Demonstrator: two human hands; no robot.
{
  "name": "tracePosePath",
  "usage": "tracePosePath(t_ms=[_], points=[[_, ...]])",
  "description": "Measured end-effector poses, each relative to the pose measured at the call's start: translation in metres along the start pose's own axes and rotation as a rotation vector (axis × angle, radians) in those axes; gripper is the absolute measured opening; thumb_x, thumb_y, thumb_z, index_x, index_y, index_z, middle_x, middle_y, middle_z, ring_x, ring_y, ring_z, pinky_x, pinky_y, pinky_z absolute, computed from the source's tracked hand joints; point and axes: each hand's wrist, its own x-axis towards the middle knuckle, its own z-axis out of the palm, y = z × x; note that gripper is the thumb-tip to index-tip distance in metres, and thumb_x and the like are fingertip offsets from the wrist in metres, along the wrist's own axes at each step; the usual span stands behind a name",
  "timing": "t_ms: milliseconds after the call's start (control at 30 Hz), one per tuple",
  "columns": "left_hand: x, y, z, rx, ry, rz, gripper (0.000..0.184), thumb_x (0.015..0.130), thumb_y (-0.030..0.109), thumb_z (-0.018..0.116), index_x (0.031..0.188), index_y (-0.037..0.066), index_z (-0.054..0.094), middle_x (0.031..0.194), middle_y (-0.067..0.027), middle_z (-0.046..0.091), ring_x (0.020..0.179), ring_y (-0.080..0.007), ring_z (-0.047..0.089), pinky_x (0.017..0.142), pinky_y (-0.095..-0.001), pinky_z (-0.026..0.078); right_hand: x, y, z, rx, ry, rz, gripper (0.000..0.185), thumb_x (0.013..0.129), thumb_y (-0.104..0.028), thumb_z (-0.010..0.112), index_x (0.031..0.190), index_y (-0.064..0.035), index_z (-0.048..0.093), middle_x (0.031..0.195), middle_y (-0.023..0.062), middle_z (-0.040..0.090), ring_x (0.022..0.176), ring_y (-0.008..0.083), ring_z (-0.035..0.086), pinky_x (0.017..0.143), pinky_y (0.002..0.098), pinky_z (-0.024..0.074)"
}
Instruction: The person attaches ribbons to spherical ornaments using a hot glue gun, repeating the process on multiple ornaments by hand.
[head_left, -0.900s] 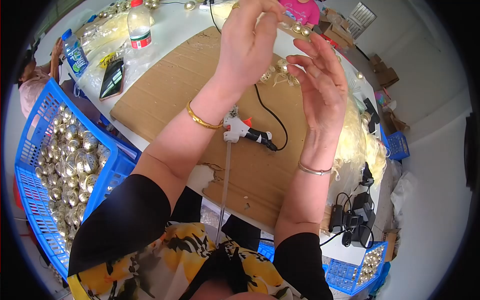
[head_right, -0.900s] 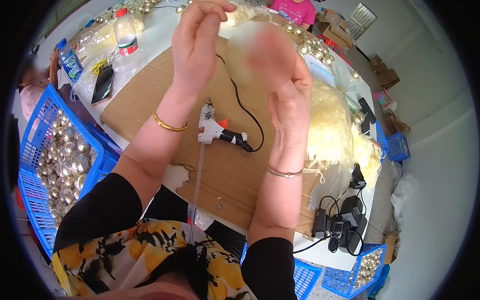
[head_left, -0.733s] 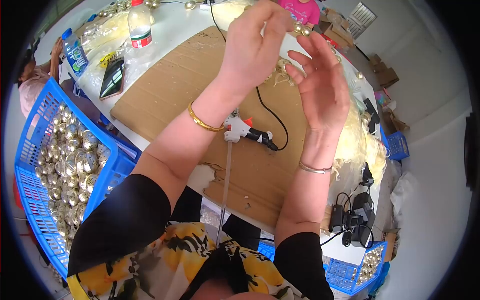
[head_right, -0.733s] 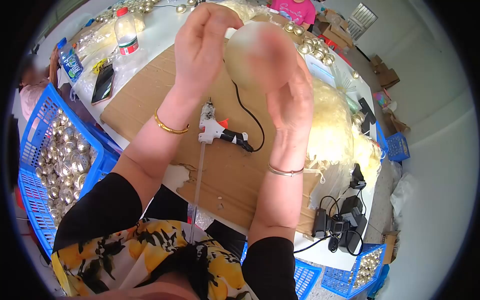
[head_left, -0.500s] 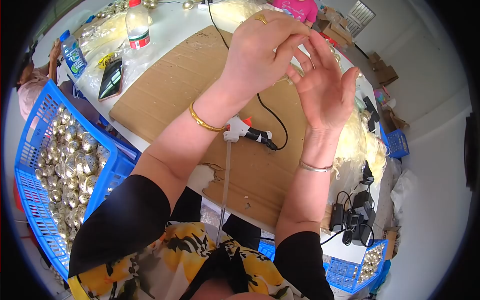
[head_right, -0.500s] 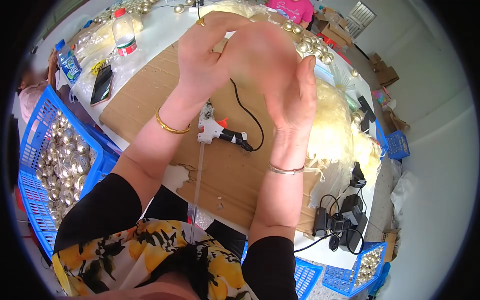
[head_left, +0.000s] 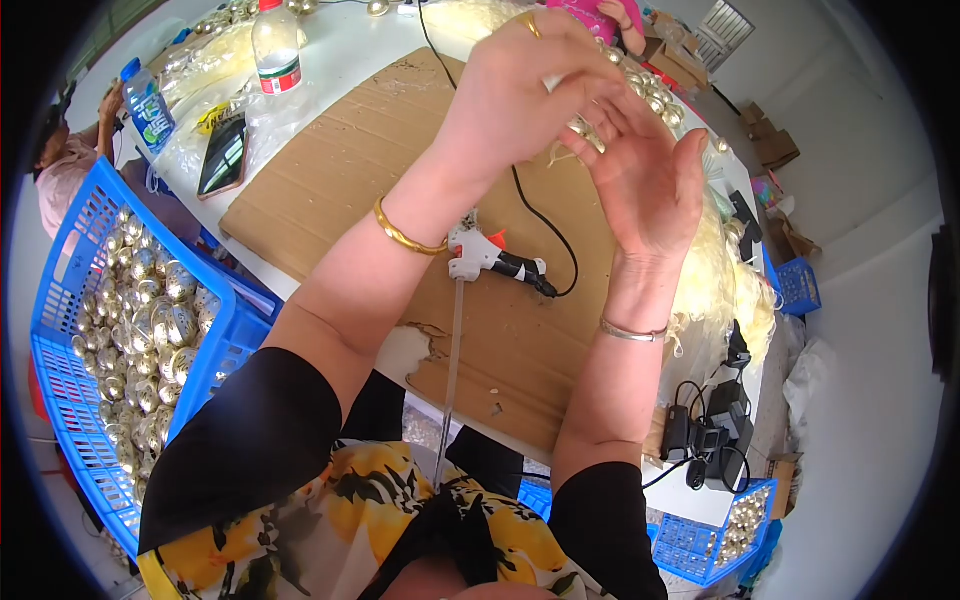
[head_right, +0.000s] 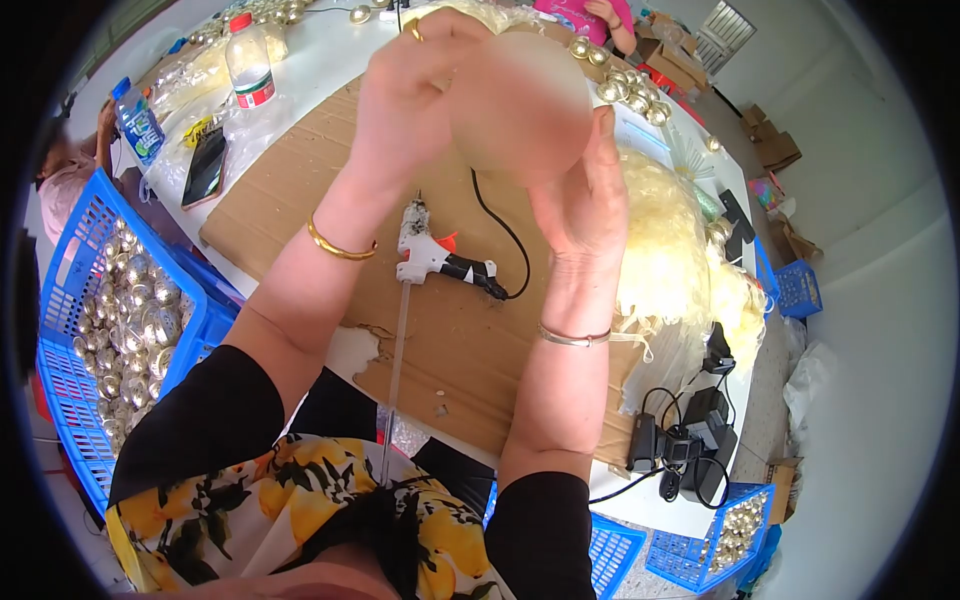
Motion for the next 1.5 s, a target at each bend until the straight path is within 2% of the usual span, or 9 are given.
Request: tracePosePath(t_ms=[200,367,467,600,1000,1200,1300,1400,1500], points=[[0.003,-0.009,-0.007,-0.605,0.129,-0.521,0.019,0.091,0.015,0.053,0.077,0.002,0.055,0.068,-0.0003,0.052,0.064,-0.0079,0.048,0.058,-0.0205,0.039,0.001,-0.005,-0.001,0.001,-0.062,0.033,0.077,0.088,-0.06,0.038,0.125,0.0075,0.043,0.125,0.0219,0.049,0.112,0.031,0.051,0.095,0.0423,0.038],[0.003,-0.032,-0.013,-0.82,0.36,-0.36,0.033,0.095,0.027,0.047,0.068,0.007,0.048,0.059,0.0028,0.042,0.054,-0.0058,0.039,0.053,-0.0193,0.034,0.001,-0.011,-0.006,-0.107,0.022,0.066,0.072,0.091,-0.053,0.038,0.124,0.01,0.042,0.123,0.025,0.049,0.11,0.032,0.052,0.095,0.0415,0.0392],[0.01,-0.014,-0.018,-0.722,0.455,-0.466,0.022,0.094,0.018,0.05,0.077,0.004,0.054,0.061,0.001,0.05,0.058,-0.0059,0.049,0.056,-0.0185,0.041,-0.002,-0.013,-0.02,-0.216,0.03,0.054,0.067,0.093,-0.047,0.04,0.124,0.0121,0.041,0.122,0.0265,0.05,0.109,0.0318,0.052,0.095,0.0401,0.0401],[0.011,-0.015,-0.022,-0.668,0.493,-0.301,0.007,0.087,0.006,0.058,0.09,0.0,0.055,0.068,0.0001,0.057,0.059,-0.0054,0.052,0.059,-0.0178,0.044,-0.002,-0.012,-0.011,-0.297,0.099,0.007,0.064,0.093,-0.043,0.042,0.124,0.0119,0.042,0.121,0.0255,0.05,0.108,0.0308,0.053,0.095,0.0401,0.0403],[0.014,-0.011,-0.031,-0.561,0.531,-0.359,0.016,0.091,0.012,0.053,0.082,0.001,0.06,0.06,-0.0007,0.055,0.05,-0.0052,0.044,0.052,-0.0204,0.041,-0.005,-0.031,-0.015,-0.264,0.116,-0.094,0.051,0.091,-0.032,0.051,0.116,0.0123,0.049,0.11,0.0254,0.057,0.097,0.0282,0.06,0.087,0.036,0.0475],[-0.041,-0.081,-0.052,-0.707,0.407,-0.44,0.015,0.09,0.012,0.054,0.084,0.0,0.062,0.06,-0.0021,0.056,0.053,-0.0084,0.049,0.053,-0.0222,0.043,-0.008,-0.036,-0.02,-0.296,0.168,-0.123,0.047,0.091,-0.03,0.052,0.114,0.0109,0.052,0.108,0.024,0.058,0.094,0.0261,0.061,0.085,0.0341,0.049],[-0.046,-0.057,-0.059,-0.282,0.444,-0.732,0.024,0.092,0.014,0.051,0.077,-0.004,0.058,0.063,-0.0056,0.058,0.063,-0.0118,0.056,0.067,-0.0265,0.051,-0.009,-0.034,-0.023,-0.379,0.215,-0.066,0.05,0.092,-0.031,0.05,0.119,0.0101,0.048,0.114,0.0213,0.056,0.099,0.0261,0.059,0.091,0.0367,0.0454],[-0.082,-0.086,-0.053,-0.076,0.417,-0.7,0.015,0.09,0.009,0.051,0.086,-0.002,0.059,0.074,-0.005,0.065,0.065,-0.0089,0.058,0.06,-0.0249,0.049,-0.007,-0.02,-0.02,-0.439,0.275,-0.017,0.04,0.091,-0.026,0.053,0.114,0.007,0.054,0.107,0.0168,0.061,0.093,0.022,0.061,0.088,0.0335,0.047],[-0.113,-0.111,-0.045,0.032,0.332,-0.642,0.014,0.082,0.002,0.056,0.096,0.001,0.06,0.081,-0.0082,0.066,0.071,-0.0174,0.06,0.064,-0.027,0.049,-0.006,0.0,-0.016,-0.941,0.461,0.198,0.032,0.086,-0.017,0.061,0.113,0.0007,0.059,0.098,0.0088,0.065,0.088,0.0139,0.061,0.081,0.0256,0.0467]])
